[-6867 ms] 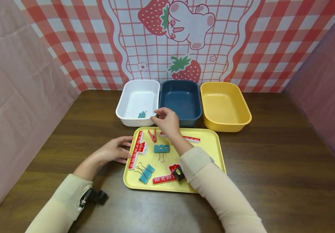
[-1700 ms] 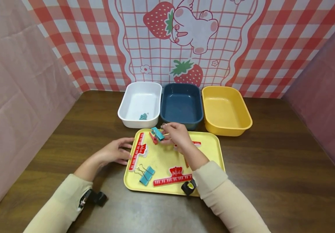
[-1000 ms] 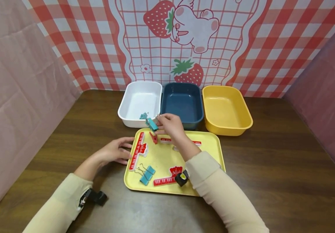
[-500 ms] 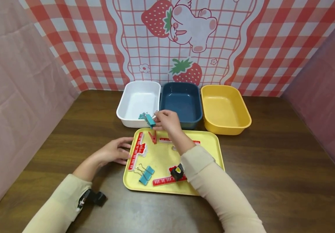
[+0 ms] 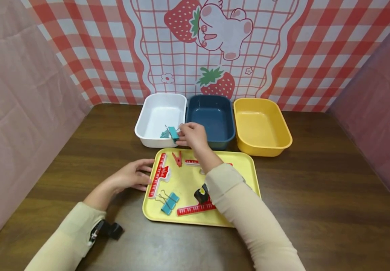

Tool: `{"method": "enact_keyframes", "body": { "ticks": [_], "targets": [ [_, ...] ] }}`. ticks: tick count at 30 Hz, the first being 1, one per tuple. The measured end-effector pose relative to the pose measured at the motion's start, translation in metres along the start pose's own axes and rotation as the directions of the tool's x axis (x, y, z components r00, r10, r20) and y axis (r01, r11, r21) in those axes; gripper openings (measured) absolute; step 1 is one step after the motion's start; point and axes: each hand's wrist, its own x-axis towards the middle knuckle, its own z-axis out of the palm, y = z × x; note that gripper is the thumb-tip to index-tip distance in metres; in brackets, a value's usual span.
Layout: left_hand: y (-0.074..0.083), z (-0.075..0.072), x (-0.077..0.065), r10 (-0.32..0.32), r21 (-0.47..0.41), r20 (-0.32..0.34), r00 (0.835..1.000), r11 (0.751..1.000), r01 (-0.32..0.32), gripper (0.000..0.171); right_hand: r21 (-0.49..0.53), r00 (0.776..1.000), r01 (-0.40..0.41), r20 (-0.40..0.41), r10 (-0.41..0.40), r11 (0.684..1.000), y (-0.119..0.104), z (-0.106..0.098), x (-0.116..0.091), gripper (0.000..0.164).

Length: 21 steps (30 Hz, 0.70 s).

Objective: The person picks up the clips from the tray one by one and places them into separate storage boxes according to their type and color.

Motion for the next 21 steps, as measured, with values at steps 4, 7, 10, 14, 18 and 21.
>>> {"method": "enact_keyframes", "body": {
  "ticks": [4,7,10,14,18,21],
  "targets": [
    [0.000,0.000,0.000,0.000,-0.001,0.003,1.000,1.000,0.000,0.067,0.011,1.000,0.000,-0.018,0.000,1.000,-0.001,0.003,0.003,0.033],
    [-0.001,-0.001,0.000,0.002,-0.003,0.007,1.000,1.000,-0.002,0.067,0.020,0.999,0.007,-0.033,-0.006,1.000,-0.003,0.005,0.006,0.032],
    [-0.001,-0.001,0.000,0.001,-0.006,0.008,1.000,1.000,-0.001,0.067,0.032,0.999,0.012,-0.045,-0.011,0.999,-0.003,0.006,0.008,0.032],
    [-0.001,-0.002,0.000,-0.002,-0.003,0.010,1.000,1.000,0.002,0.067,0.040,0.998,0.005,-0.061,-0.003,0.999,-0.003,0.008,0.011,0.030],
    [-0.001,-0.001,0.000,-0.002,-0.001,0.009,1.000,1.000,0.002,0.066,0.057,0.997,-0.007,-0.080,0.011,0.998,-0.002,0.008,0.012,0.028],
    [-0.001,-0.001,0.001,-0.001,-0.003,0.009,1.000,1.000,0.001,0.067,0.076,0.995,-0.020,-0.096,0.027,0.997,-0.001,0.008,0.014,0.027]
  ]
}}
